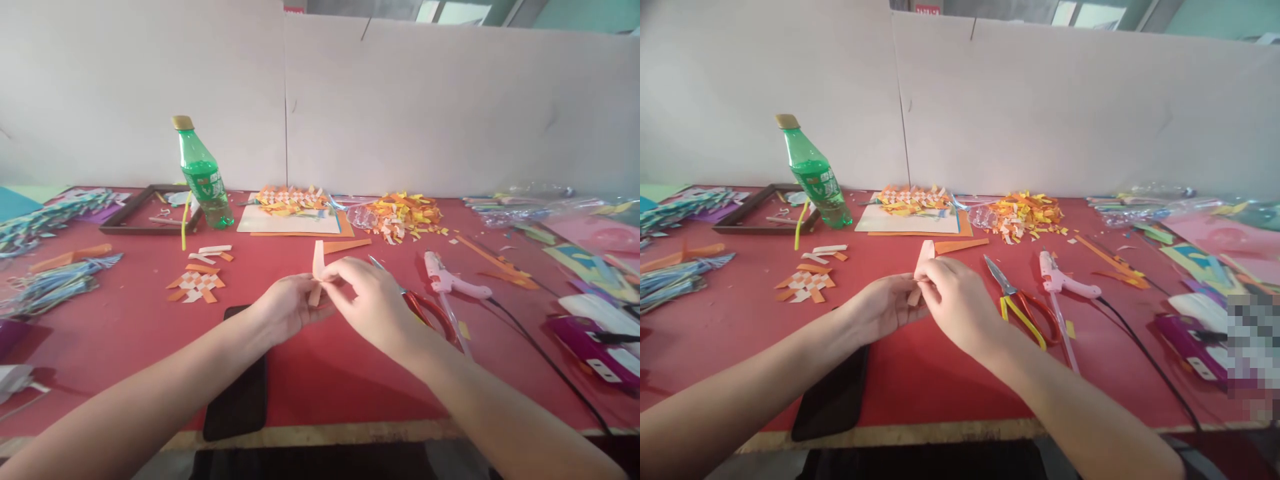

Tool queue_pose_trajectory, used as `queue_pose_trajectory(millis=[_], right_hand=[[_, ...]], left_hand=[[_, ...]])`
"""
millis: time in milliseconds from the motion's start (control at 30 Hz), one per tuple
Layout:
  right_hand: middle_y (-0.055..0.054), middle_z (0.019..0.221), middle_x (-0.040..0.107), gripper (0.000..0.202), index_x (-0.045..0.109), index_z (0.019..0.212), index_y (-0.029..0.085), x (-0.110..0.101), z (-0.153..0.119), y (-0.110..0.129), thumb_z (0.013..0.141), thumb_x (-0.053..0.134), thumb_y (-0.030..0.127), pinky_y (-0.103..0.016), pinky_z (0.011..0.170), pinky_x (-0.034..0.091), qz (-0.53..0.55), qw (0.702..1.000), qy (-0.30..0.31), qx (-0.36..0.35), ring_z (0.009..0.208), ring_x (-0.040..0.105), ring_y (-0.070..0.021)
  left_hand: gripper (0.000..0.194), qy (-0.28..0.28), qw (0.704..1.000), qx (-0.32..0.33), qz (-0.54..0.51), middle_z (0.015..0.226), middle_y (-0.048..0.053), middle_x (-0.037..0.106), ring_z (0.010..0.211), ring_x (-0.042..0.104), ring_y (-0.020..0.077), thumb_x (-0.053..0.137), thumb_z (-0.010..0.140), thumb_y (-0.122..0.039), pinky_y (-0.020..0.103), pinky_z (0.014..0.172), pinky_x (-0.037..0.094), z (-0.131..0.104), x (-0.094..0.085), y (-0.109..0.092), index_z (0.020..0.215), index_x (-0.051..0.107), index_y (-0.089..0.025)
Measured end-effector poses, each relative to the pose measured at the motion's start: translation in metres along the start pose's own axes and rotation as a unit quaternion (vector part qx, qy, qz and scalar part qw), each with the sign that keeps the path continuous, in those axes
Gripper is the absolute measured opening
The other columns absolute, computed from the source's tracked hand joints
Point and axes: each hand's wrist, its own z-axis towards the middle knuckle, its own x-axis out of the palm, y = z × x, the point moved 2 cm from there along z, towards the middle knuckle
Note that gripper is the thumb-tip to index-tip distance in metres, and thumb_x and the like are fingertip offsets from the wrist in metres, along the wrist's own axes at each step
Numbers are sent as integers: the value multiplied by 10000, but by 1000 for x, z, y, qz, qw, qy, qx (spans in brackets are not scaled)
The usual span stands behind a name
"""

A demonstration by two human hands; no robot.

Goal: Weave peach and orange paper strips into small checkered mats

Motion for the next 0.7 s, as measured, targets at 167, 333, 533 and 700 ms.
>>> queue_pose_trajectory(millis=[167,333,533,700], right_hand=[[-33,855,738,188,622,872,200,13,-6,-6,833,599,18,-249,630,504,14,1000,9,12,759,703,-173],[-28,858,748,191,610,877,213,9,-6,-5,843,585,27,-268,658,537,44,997,39,42,785,725,-180],[-4,867,771,209,616,865,237,3,-5,-2,828,599,31,-294,711,594,98,990,43,88,800,755,-181],[2,861,763,202,633,848,228,1,-7,1,825,632,27,-267,707,585,104,988,61,96,789,748,-163]], left_hand=[[398,-7,999,21,-30,565,-7,461,605,556,114,375,948,-26,257,709,562,-4,3,4,626,584,-132],[418,8,998,33,-59,583,-1,477,611,542,118,372,993,-84,258,710,547,-4,4,6,641,593,-135],[382,40,994,35,-91,657,2,538,567,498,80,369,994,-41,229,708,516,-6,10,6,744,648,-114],[398,33,993,31,-106,709,25,571,611,536,79,371,1019,-85,196,641,470,-5,12,7,726,640,-108]])
